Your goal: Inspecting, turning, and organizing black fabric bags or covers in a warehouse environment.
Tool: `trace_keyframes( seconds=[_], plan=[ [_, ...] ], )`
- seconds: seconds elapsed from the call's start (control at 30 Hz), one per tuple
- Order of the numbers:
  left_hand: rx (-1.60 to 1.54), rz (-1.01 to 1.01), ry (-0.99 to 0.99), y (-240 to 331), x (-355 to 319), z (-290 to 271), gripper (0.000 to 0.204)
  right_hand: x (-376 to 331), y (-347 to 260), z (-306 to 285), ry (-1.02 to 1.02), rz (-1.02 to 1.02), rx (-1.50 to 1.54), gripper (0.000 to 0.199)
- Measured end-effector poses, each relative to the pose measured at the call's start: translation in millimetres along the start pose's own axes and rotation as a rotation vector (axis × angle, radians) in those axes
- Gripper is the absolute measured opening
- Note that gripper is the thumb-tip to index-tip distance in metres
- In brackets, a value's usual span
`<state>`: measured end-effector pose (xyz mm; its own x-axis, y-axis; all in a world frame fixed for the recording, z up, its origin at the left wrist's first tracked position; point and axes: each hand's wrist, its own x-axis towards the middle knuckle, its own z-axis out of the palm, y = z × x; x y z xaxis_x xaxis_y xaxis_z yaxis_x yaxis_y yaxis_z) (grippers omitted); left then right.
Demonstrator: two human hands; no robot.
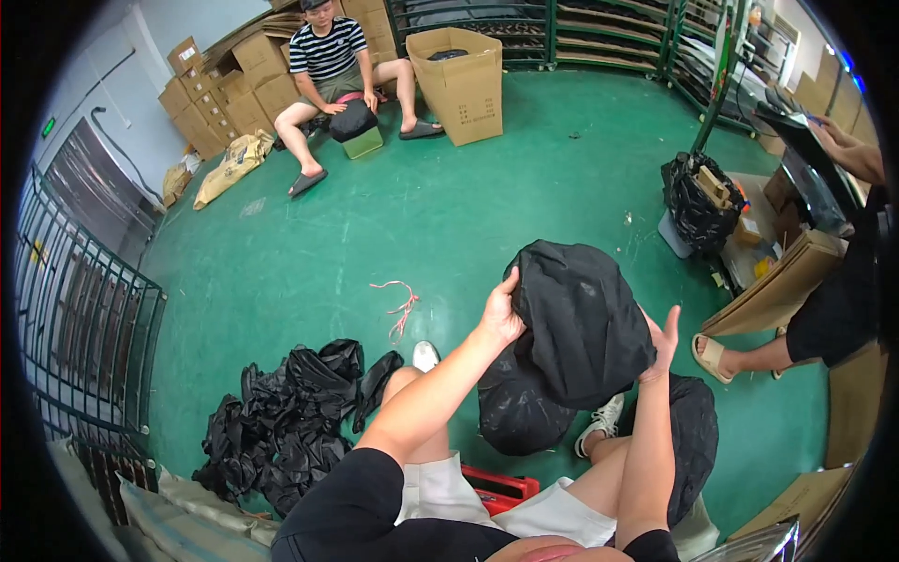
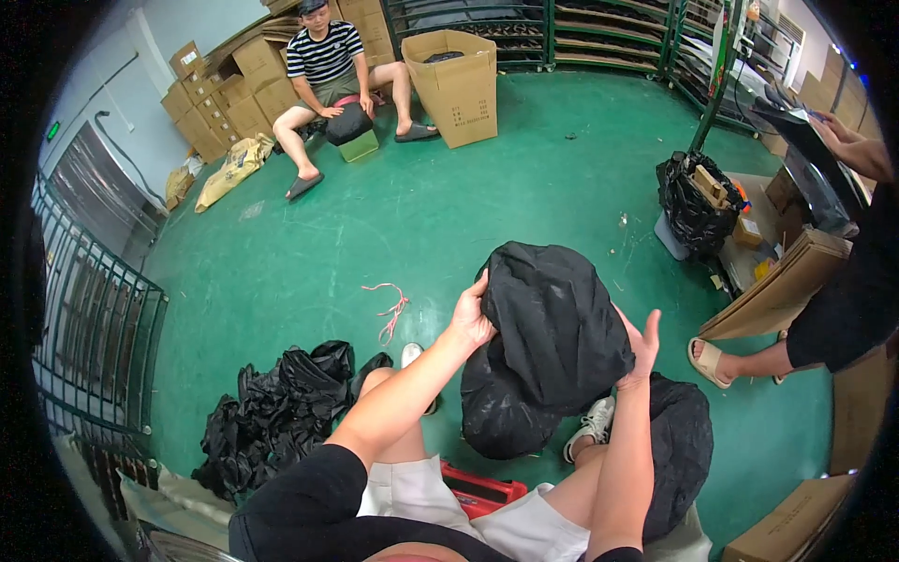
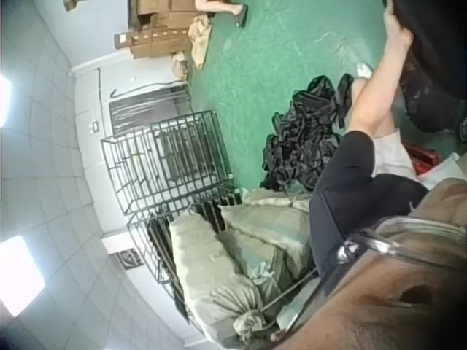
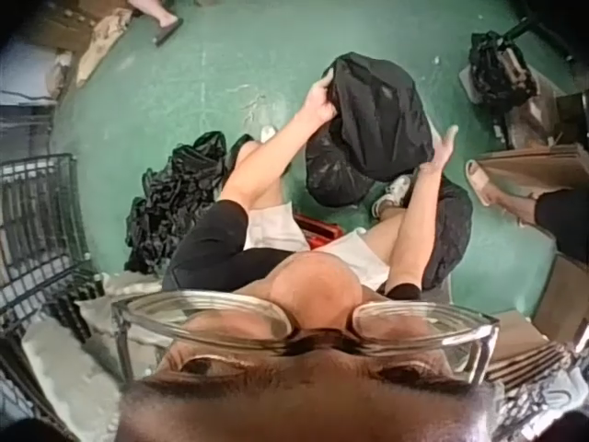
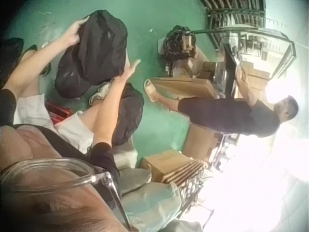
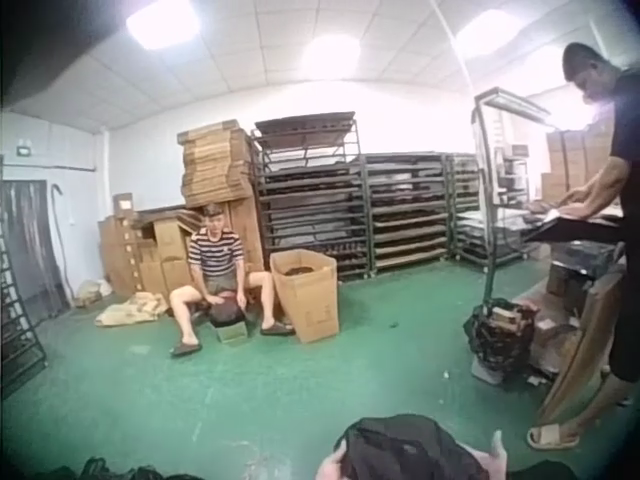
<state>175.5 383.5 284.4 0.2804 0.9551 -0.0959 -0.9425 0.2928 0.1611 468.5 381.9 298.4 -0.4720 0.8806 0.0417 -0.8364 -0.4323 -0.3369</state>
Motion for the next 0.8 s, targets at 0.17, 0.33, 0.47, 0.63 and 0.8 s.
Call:
trace_keyframes(
  seconds=[0.17,0.33,0.47,0.63,0.8],
  plan=[
    [-0.080,0.061,0.039,9,14,-37,0.041,-1,6,20,-0.075,-0.169,-0.035,0.094],
    [-0.054,0.109,0.201,16,20,-38,0.042,3,3,9,-0.031,0.044,-0.173,0.082],
    [-0.001,0.090,0.219,13,17,-33,0.042,0,8,-4,0.435,0.150,-0.202,0.044],
    [0.087,0.099,0.238,18,15,-30,0.034,5,21,-5,0.384,0.081,-0.427,0.024],
    [0.189,0.138,0.278,22,12,-19,0.025,10,21,-10,0.409,-0.006,-0.428,0.028]
  ],
)
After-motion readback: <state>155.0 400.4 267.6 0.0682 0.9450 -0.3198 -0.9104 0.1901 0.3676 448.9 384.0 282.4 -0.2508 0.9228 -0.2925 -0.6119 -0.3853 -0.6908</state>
